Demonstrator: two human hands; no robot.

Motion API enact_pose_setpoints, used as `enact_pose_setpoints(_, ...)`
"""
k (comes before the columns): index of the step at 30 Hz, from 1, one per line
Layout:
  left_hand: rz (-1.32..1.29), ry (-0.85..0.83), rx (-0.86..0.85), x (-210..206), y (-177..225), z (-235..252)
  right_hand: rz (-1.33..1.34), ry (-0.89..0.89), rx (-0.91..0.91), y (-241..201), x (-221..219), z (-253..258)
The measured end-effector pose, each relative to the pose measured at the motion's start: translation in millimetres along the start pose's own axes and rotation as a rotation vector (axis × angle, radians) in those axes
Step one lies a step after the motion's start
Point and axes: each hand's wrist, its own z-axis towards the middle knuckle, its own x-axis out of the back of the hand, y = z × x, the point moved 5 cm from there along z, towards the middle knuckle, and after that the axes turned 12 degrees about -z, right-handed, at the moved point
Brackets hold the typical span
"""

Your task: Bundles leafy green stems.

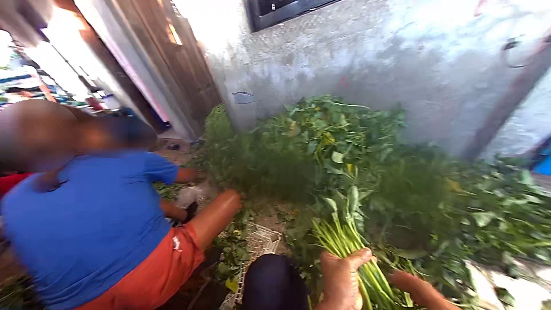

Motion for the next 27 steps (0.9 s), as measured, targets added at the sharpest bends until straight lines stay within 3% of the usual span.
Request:
enact_pose_setpoints(2, 0.009, -0.001, -0.011, -3, -7, -5, -0.068, -0.054, -0.033, -17, -18, 10)
enact_pose_setpoints(8, 0.040, 0.081, 0.096, 1, -13, -6, -0.295, -0.269, -0.063, 9, -30, 37)
enact_pose_setpoints(14, 0.053, 0.104, 0.078, 6, -12, 0, -0.580, -0.270, -0.145, -23, -26, 35)
enact_pose_setpoints(16, 0.029, 0.080, 0.094, 6, -11, 1, -0.472, -0.269, -0.138, -14, -27, 38)
enact_pose_setpoints(22, -0.051, 0.029, 0.153, -2, -3, 2, 0.335, -0.418, 0.040, -1, -38, 39)
enact_pose_setpoints(27, 0.069, -0.120, -0.136, 0, -2, 4, 0.480, -0.481, 0.009, -3, -46, 31)
